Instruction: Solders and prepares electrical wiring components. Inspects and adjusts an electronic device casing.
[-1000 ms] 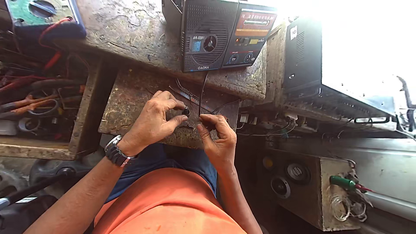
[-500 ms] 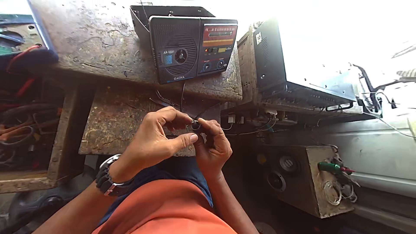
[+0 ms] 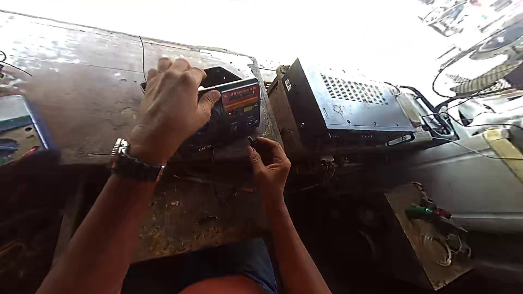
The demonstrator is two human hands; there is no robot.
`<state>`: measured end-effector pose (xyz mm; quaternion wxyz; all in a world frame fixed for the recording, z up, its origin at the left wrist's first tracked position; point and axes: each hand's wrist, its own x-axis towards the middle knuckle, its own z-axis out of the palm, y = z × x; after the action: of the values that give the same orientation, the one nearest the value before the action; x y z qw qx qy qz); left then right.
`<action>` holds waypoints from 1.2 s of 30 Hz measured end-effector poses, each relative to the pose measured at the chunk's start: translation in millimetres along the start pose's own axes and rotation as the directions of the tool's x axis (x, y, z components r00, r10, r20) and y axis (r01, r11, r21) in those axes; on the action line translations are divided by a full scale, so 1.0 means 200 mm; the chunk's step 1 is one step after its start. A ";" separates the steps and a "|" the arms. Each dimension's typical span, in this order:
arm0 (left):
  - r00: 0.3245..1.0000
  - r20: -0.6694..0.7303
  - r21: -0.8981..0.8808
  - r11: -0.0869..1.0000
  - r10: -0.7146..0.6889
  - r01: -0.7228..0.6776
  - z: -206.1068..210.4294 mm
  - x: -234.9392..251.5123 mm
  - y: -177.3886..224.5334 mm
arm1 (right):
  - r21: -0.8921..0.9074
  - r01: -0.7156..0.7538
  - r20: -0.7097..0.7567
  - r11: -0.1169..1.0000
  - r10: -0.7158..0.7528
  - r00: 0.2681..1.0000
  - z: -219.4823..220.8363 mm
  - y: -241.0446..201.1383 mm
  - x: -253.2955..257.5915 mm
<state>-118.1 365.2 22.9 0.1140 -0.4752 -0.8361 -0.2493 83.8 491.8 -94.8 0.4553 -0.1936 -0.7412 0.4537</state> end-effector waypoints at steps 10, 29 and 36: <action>0.988 0.152 -0.028 1.000 -0.006 0.010 0.01 0.09 0.01 | -0.003 -0.005 -0.018 1.000 0.005 1.000 0.09 0.10 0.06; 0.990 0.126 -0.041 0.997 0.064 -0.059 0.03 0.07 0.03 | -0.089 0.072 0.022 0.993 -0.071 0.997 0.11 0.15 0.12; 0.990 0.132 -0.047 0.998 0.056 -0.050 0.03 0.08 0.02 | -0.135 0.072 0.035 0.988 -0.068 0.997 0.12 0.14 0.13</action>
<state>-122.3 382.1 26.2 0.0538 -0.5151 -0.8233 -0.2321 46.4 512.0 -111.1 0.4452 -0.1911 -0.7836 0.3889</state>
